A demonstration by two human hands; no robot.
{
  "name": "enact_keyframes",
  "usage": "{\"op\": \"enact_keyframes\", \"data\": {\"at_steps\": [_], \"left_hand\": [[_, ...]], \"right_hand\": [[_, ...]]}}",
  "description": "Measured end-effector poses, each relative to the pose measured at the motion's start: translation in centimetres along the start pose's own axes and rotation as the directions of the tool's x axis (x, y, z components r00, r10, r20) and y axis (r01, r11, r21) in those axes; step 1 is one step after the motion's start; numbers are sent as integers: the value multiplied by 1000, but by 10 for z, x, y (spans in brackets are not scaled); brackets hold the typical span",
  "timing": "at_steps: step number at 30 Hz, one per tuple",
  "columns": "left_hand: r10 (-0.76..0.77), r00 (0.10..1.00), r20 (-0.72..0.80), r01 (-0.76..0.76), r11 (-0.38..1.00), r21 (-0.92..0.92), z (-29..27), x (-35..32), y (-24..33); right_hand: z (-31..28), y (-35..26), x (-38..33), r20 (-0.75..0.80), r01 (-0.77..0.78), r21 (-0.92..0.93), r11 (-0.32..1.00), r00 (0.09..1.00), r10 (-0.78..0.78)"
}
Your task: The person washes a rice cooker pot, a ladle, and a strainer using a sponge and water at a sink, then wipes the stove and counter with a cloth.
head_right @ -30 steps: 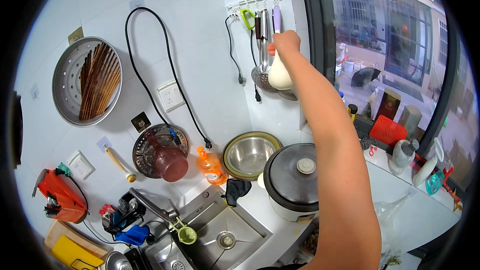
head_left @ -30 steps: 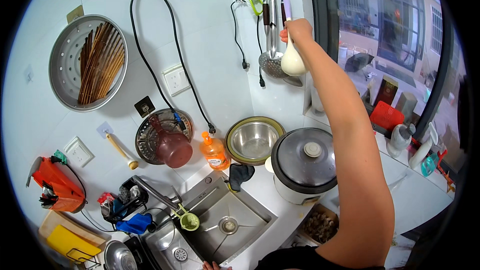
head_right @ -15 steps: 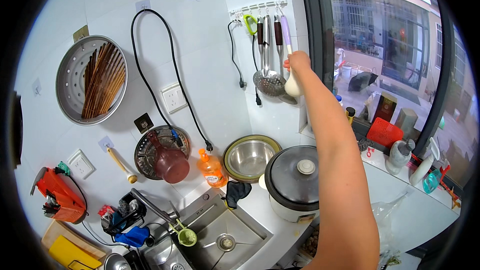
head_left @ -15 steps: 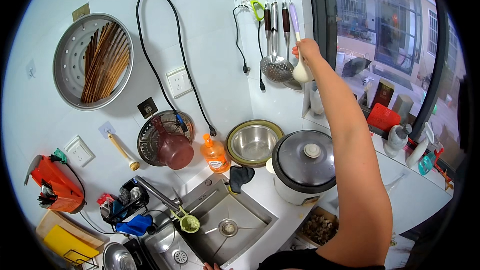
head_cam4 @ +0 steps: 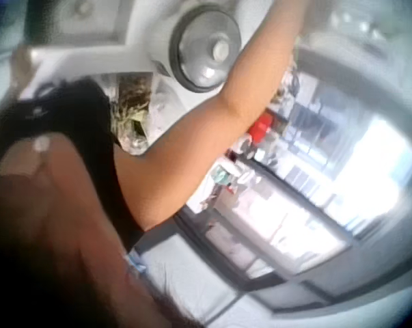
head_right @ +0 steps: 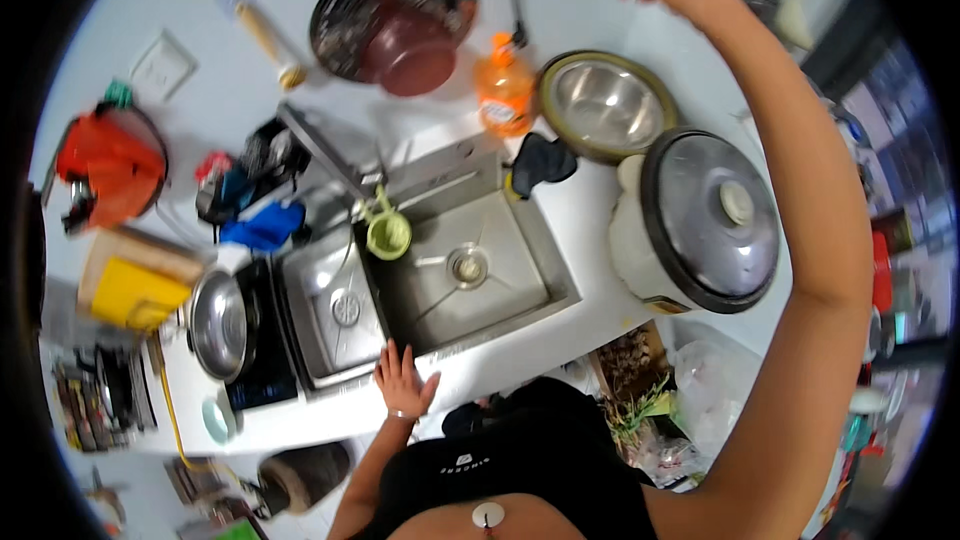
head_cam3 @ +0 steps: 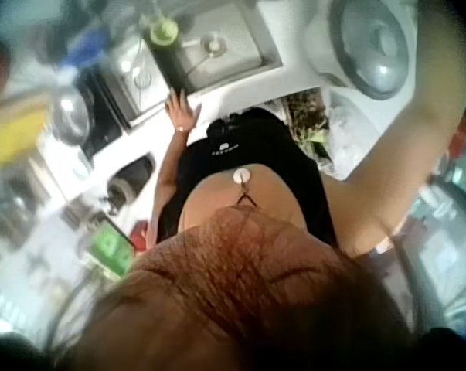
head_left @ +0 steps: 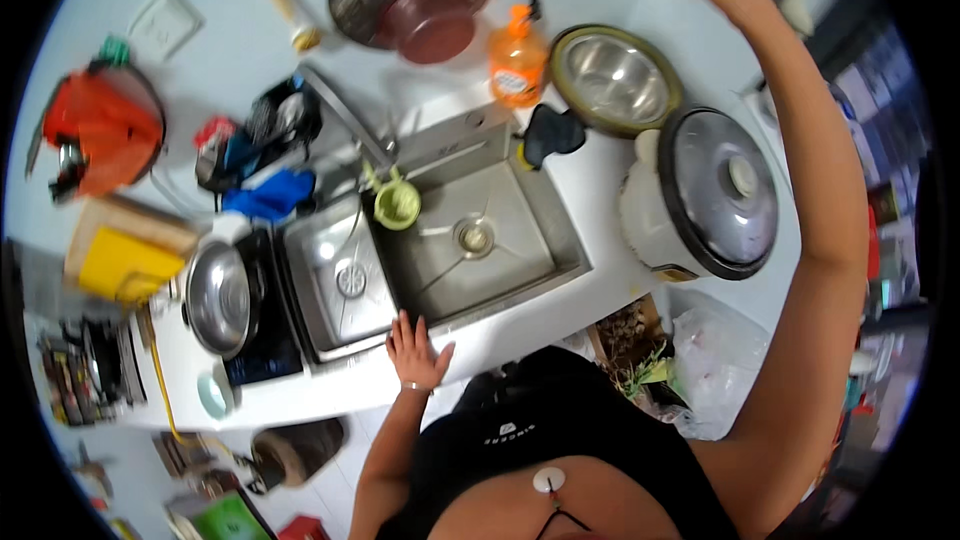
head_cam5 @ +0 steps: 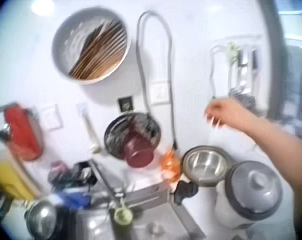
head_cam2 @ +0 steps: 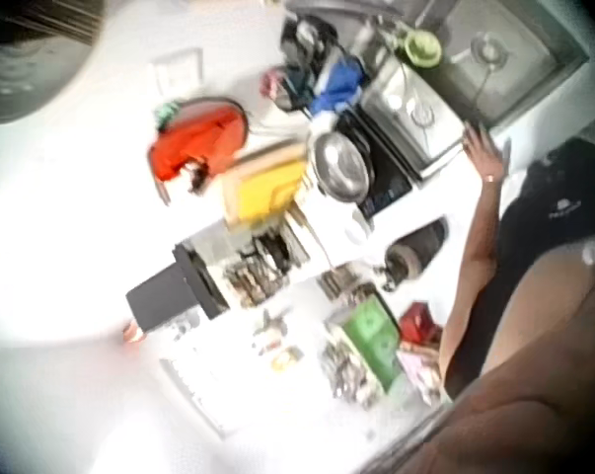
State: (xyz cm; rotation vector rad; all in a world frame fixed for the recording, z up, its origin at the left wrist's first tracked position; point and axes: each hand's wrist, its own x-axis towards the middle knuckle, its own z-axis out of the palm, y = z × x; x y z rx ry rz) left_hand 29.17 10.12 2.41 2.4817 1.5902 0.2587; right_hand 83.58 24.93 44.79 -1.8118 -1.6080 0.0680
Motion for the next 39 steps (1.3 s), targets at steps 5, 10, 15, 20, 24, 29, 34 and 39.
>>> {"op": "enact_keyframes", "data": {"at_steps": [5, 10, 15, 20, 24, 29, 34, 39], "left_hand": [[16, 1000, 11, -16, 999, -28, -1, 4, 4], [-40, 999, -7, 39, 997, -60, -3, -4, -5], [-66, 997, -32, 62, 993, -101, -4, -3, -7], [-62, 998, 7, 63, 992, -113, -3, 7, -6], [-50, 999, -5, 49, 990, -135, -2, 14, -5], [-84, 996, -7, 82, 990, -115, -4, 4, -11], [-71, 997, 12, 72, 989, -126, 2, 9, -10], [-84, 996, 5, 84, 989, -118, -1, 2, -13]], "right_hand": [[201, -41, -90, 818, 195, 237, 952, 489, -304], [415, 1, -200, 983, 581, -37, 813, 169, -76], [538, 59, -248, 915, 142, -81, 987, 403, 17], [601, 116, -307, 921, 69, -215, 974, 348, 178], [614, 147, -341, 803, -2, -205, 979, 572, 169], [594, 89, -318, 858, 131, -250, 959, 490, 157], [581, 90, -312, 732, 283, -308, 908, 680, 37], [536, 40, -276, 581, 80, 17, 997, 811, -75]]}}
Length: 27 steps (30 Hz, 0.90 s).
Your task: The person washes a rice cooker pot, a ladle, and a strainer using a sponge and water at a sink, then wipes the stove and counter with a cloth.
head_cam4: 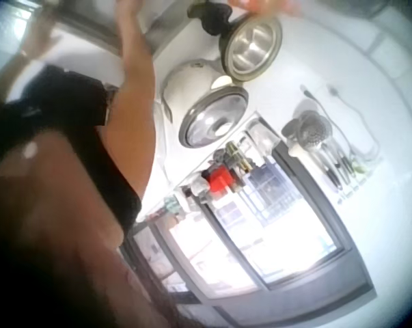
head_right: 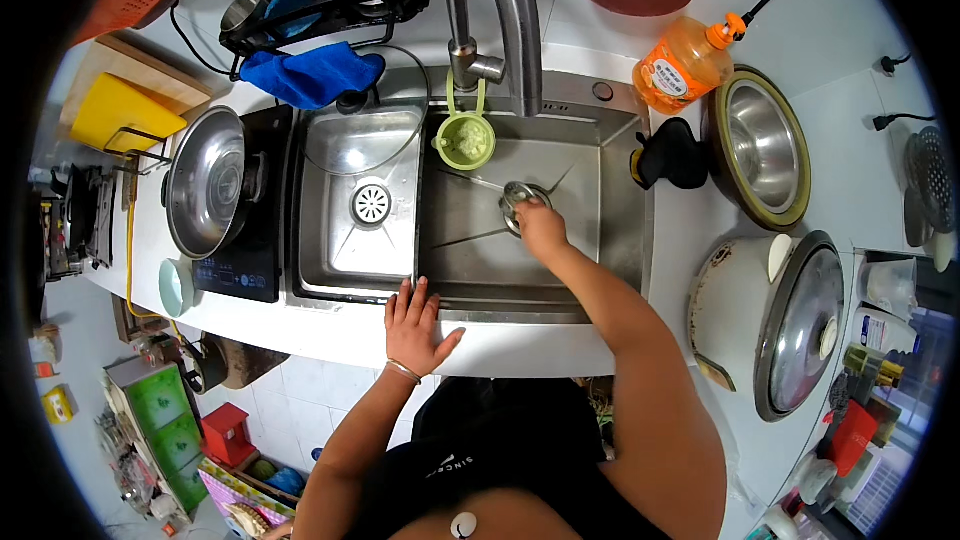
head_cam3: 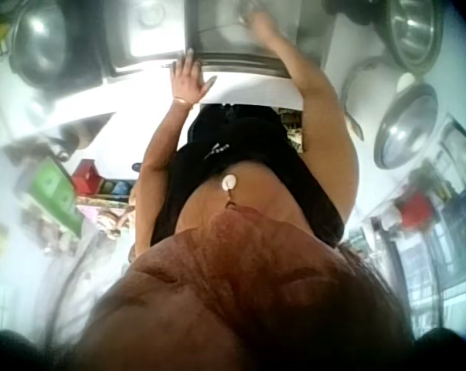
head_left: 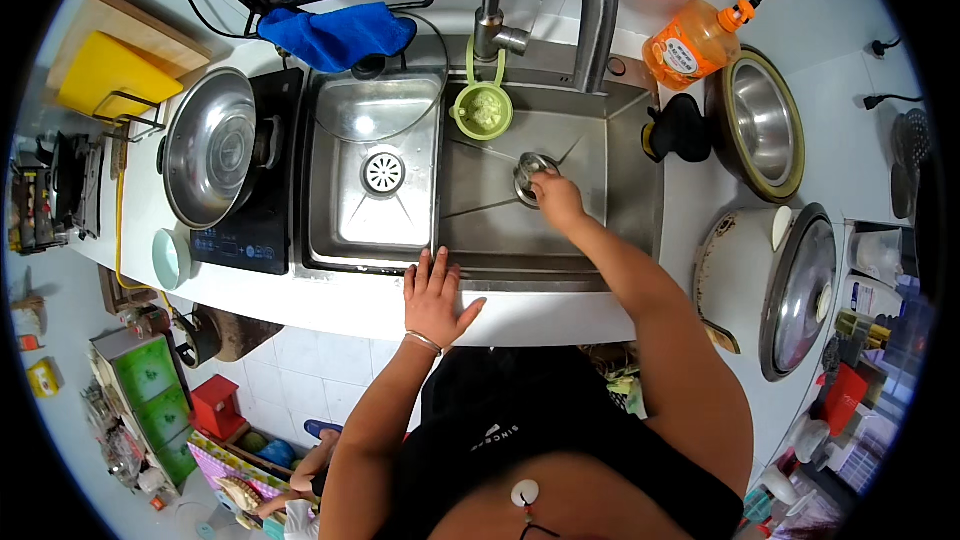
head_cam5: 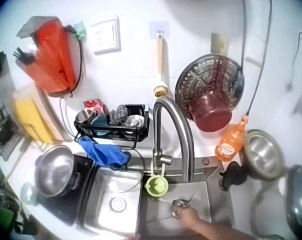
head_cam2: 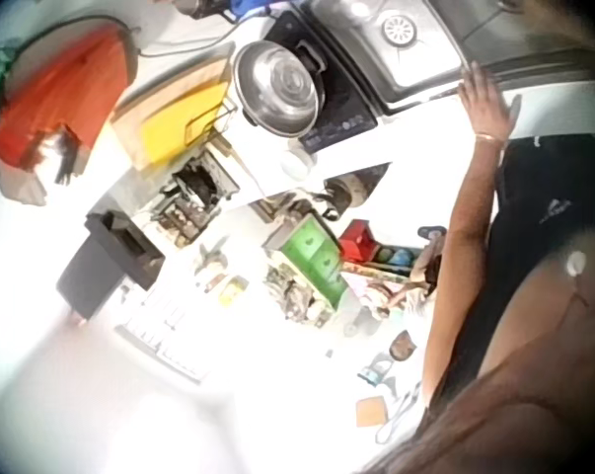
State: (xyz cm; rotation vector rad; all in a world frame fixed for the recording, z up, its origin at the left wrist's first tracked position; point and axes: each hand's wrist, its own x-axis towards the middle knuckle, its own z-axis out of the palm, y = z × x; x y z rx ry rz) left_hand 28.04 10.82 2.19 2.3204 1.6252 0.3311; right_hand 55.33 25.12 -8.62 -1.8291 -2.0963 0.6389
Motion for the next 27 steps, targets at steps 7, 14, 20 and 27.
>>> {"op": "enact_keyframes", "data": {"at_steps": [7, 14, 20, 27], "left_hand": [[10, 1000, 19, -10, 1000, -2, -1, 4, 2], [31, 999, -12, -31, 999, 17, -1, 14, 0], [31, 1000, -5, -31, 999, 21, -3, 13, 0], [25, 999, 25, -26, 999, 27, -2, 1, 5]], "right_hand": [[-104, -89, 50, 47, -138, 910, 390, 971, 233], [-20, -53, 118, 345, -179, 877, -446, 881, 325], [-20, -40, 114, 473, -268, 787, -555, 840, 266], [-38, -37, 106, 429, -260, 764, -591, 889, 162]]}}
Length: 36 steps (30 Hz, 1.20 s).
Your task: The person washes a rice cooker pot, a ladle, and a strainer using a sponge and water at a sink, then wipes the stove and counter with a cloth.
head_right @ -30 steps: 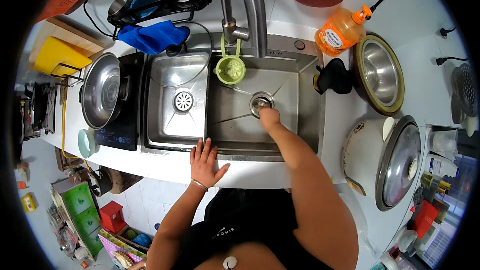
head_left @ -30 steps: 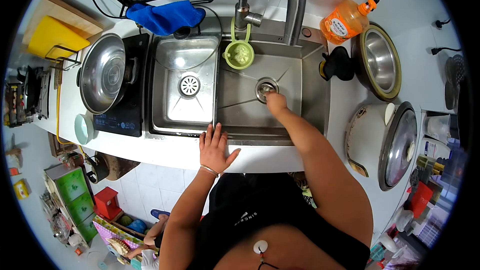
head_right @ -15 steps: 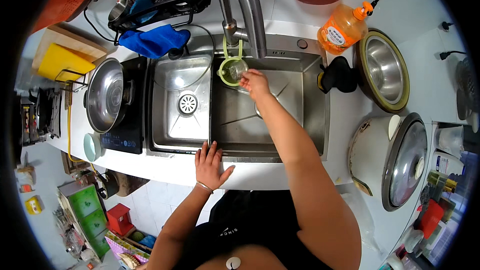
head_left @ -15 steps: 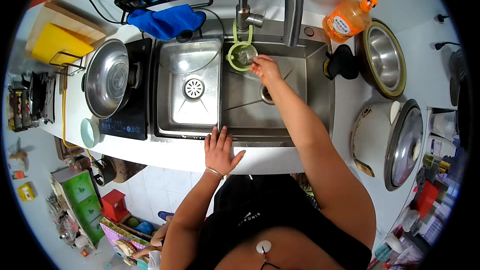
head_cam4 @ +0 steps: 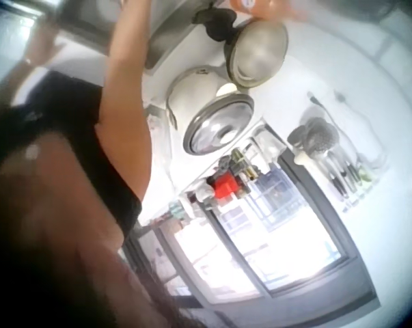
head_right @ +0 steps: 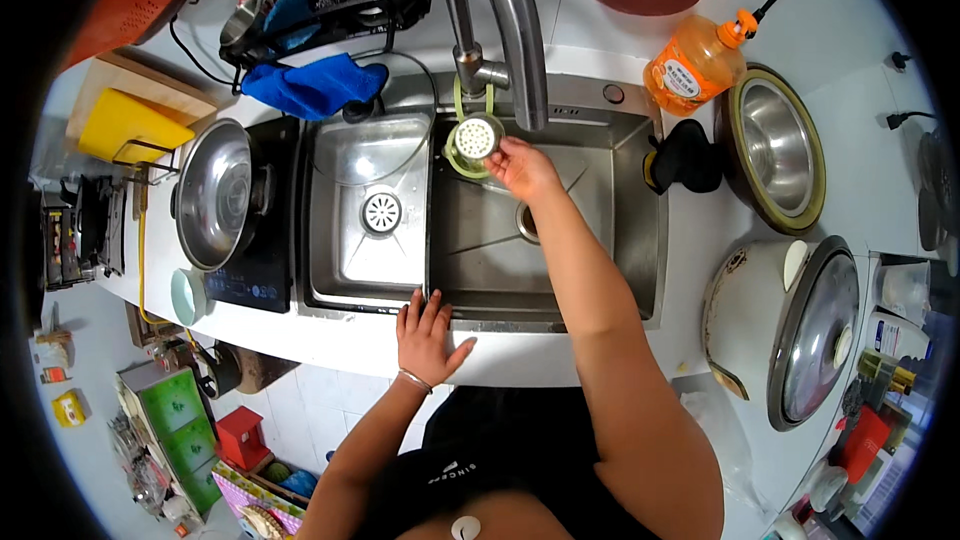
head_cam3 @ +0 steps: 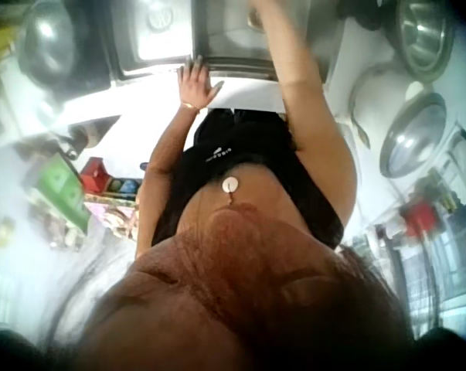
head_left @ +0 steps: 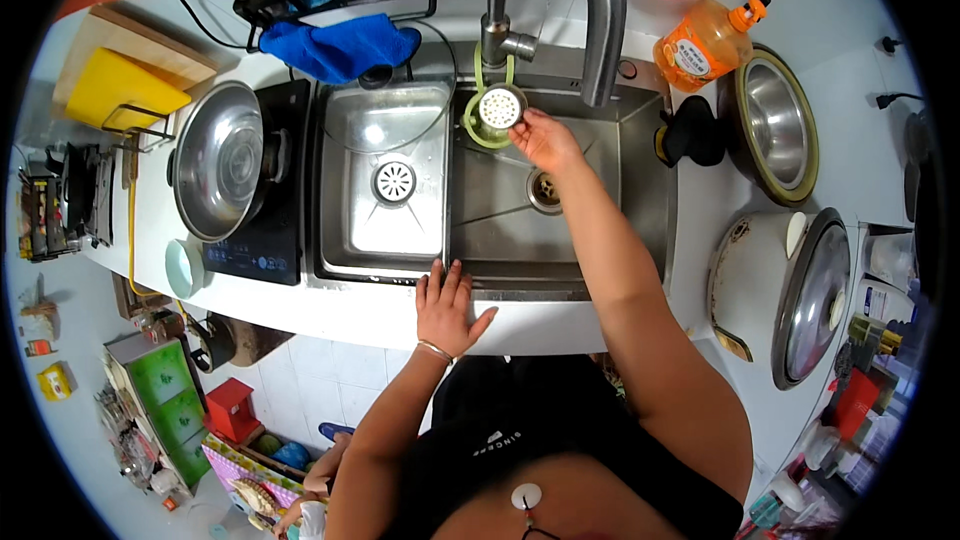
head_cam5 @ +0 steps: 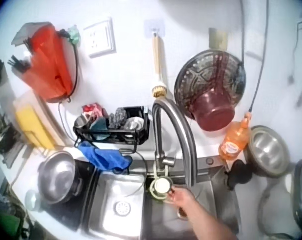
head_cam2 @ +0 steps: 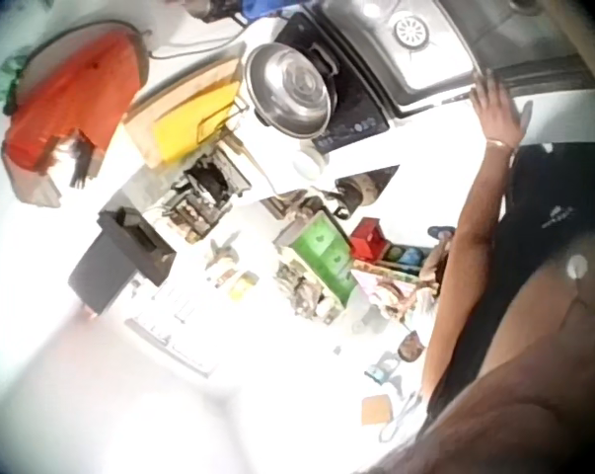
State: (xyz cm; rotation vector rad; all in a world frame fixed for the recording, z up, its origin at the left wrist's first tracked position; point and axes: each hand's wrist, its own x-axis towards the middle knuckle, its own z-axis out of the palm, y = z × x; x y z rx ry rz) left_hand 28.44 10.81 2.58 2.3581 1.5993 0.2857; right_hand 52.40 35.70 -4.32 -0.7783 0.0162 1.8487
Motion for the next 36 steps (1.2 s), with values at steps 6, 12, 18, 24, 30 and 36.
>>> {"op": "enact_keyframes", "data": {"at_steps": [6, 12, 18, 24, 30, 36], "left_hand": [[-6, 1000, -13, 6, 1000, -18, 4, 4, -4], [-13, 1000, 6, 13, 1000, -3, 4, 6, -3], [5, 1000, 0, -5, 1000, -4, 3, 9, -1], [17, 1000, 20, -18, 1000, 17, 5, 12, 1], [13, 999, 53, -15, 999, 42, 8, 14, 4], [-12, 997, 80, 7, 998, 57, 11, 15, 1]], "right_hand": [[-7, -30, -17, -33, 203, -408, 890, 971, -237], [-115, -6, -57, 247, 135, -920, -369, 928, -278], [-175, 26, -63, 298, 138, -666, -733, 950, -92], [-188, 45, -64, 228, 154, -505, -850, 973, 41], [-116, 57, -26, 208, 237, -721, -651, 970, 124], [-88, 94, 15, 499, 327, -691, -645, 861, -98]]}}
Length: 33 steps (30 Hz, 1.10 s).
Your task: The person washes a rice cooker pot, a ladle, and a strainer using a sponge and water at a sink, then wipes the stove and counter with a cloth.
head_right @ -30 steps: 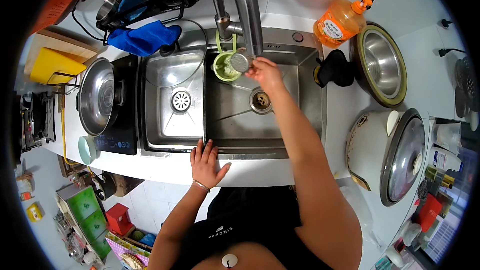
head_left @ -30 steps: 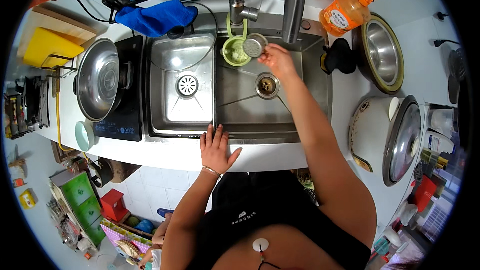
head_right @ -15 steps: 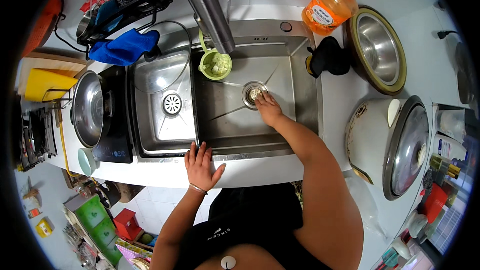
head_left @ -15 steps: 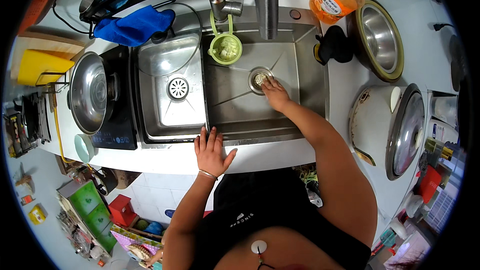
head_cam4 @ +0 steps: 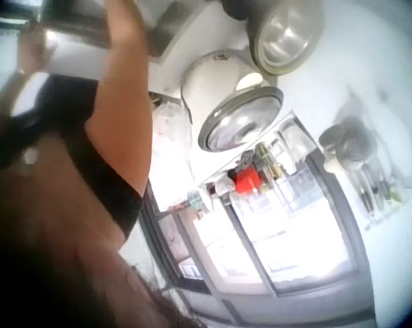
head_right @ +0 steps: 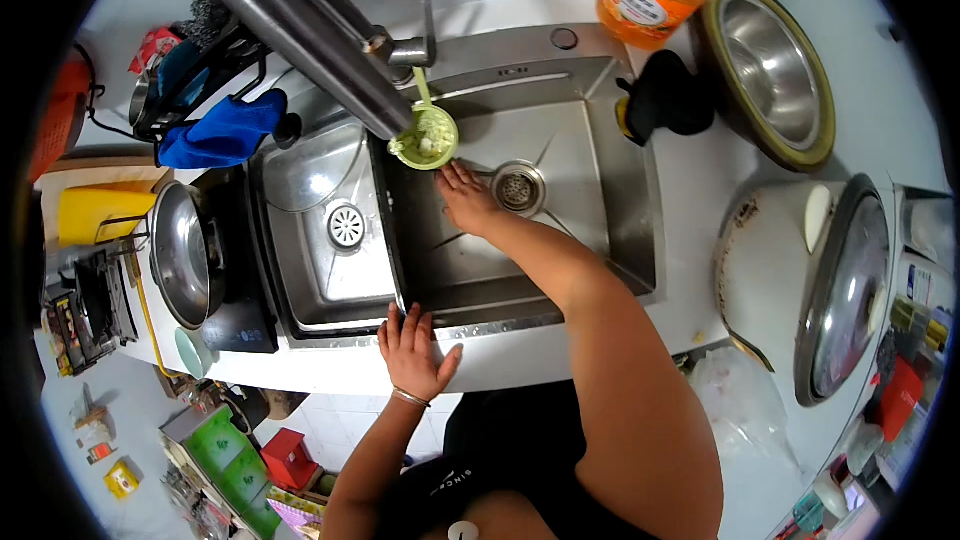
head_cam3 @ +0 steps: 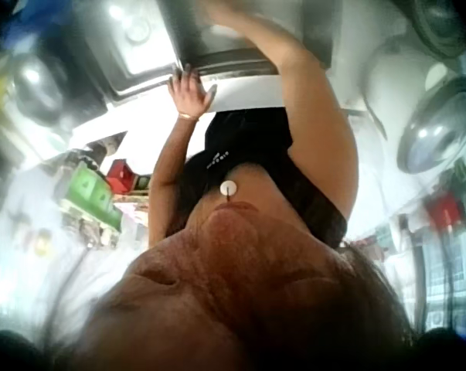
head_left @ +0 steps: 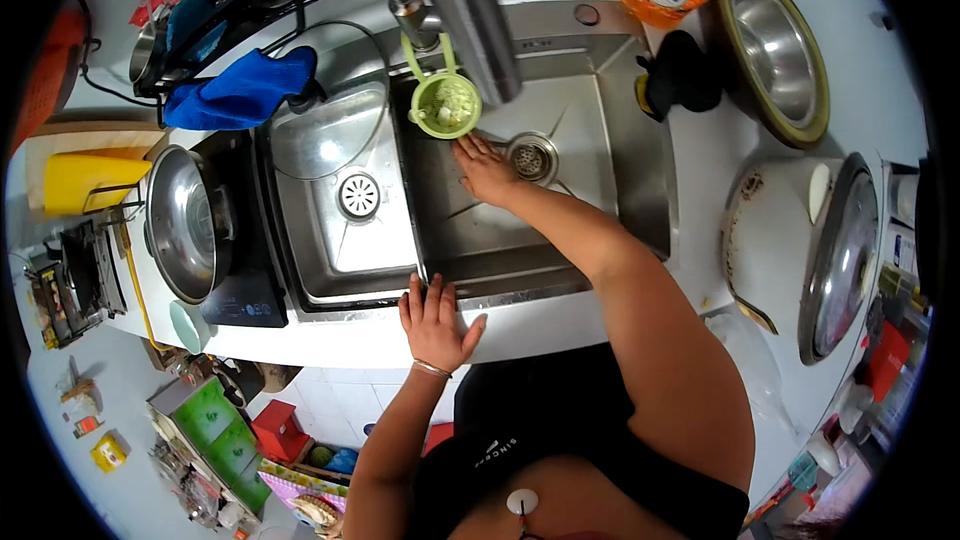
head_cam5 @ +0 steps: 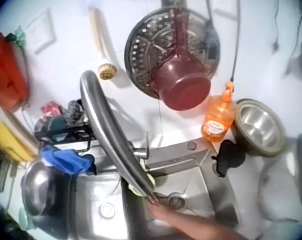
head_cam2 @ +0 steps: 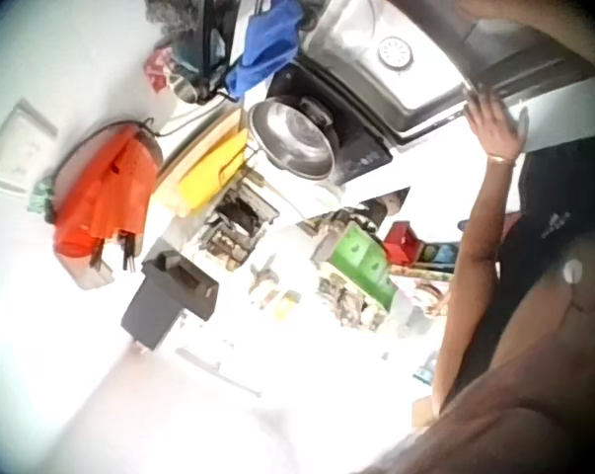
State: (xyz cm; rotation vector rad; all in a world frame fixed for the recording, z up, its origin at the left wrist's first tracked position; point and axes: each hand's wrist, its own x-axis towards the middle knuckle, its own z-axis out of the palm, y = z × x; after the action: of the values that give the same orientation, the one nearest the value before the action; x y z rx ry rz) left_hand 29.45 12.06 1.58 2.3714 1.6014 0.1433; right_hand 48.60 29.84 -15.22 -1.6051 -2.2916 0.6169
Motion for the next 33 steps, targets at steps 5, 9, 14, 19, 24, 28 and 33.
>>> {"op": "enact_keyframes", "data": {"at_steps": [5, 9, 14, 19, 24, 28, 33], "left_hand": [[-14, 1000, -10, 14, 999, -33, 1, -3, -7], [-40, 999, 29, 42, 996, -74, -5, -1, -9], [-72, 995, 63, 81, 985, -153, -2, -5, -21], [-71, 997, 41, 78, 974, -213, -5, -6, -28], [-90, 995, 50, 100, 963, -250, -6, -7, -32], [-72, 995, 65, 86, 962, -257, -3, -6, -32], [-73, 993, 93, 93, 970, -225, 2, -6, -27]], "right_hand": [[29, -18, 47, 150, -133, 9, 991, 980, 130], [98, -34, 81, -91, 60, -169, 984, 993, -76], [149, -70, 104, 208, 184, -160, 970, 967, -150], [188, -94, 110, 407, 247, -136, 959, 897, -173], [212, -105, 98, 534, 310, -94, 946, 817, -215], [209, -106, 75, 617, 353, -20, 935, 741, -266], [181, -104, 39, 696, 396, 107, 912, 626, -353]]}}
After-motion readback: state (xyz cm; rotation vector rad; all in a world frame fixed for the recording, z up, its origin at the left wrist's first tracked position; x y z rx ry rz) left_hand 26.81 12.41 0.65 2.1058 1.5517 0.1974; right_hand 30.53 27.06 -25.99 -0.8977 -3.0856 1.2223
